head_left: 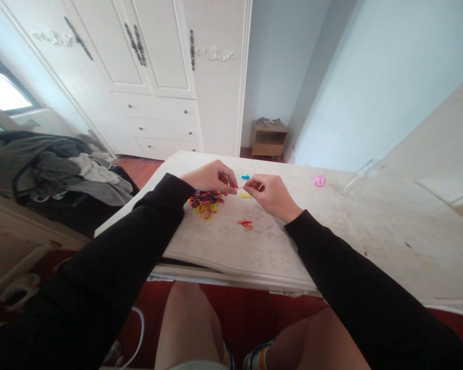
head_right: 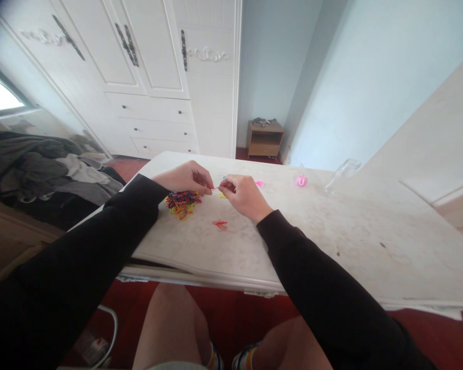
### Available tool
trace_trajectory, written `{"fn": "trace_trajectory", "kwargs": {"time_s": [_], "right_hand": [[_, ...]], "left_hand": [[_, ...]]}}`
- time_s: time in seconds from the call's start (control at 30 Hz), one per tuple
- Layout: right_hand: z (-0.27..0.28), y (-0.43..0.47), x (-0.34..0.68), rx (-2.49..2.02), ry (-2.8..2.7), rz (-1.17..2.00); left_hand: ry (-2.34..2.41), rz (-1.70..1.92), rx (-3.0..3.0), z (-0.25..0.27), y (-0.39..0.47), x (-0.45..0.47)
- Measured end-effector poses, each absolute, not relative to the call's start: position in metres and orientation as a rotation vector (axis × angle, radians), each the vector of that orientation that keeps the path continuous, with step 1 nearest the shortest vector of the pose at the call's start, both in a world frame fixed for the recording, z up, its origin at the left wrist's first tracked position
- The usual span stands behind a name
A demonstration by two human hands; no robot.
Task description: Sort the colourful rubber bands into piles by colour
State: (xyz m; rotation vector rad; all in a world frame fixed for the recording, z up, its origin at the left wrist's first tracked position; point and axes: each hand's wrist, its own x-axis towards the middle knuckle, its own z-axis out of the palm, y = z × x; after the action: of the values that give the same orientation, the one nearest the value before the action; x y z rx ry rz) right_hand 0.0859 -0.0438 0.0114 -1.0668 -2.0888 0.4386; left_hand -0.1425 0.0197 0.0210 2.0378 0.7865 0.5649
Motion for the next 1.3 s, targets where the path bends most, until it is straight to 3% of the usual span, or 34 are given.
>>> {"fn": "trace_trajectory", "kwargs": {"time_s": [0.43, 0.73, 1.0, 1.3], "right_hand": [[0.014, -0.046, 0.084, -1.084, -2.042, 0.473], [0.027, -0.039, 0.103, -1.184, -1.683, 0.337], [0.023, -0.043, 0.096, -1.091, -1.824, 0.373], [0.028, -0.051, 0.104, -0.966, -2.287, 0.784]], "left_hand": [[0.742, 0.583, 2.05, 0.026, 0.017, -0.145], [0.727, 0.657, 2.027, 0.029, 0.023, -0.152], [0.781, 0.726, 2.092, 0.033, 0.02, -0.15], [0.829, 0.772, 2.129, 0.035, 0.018, -0.15]]}}
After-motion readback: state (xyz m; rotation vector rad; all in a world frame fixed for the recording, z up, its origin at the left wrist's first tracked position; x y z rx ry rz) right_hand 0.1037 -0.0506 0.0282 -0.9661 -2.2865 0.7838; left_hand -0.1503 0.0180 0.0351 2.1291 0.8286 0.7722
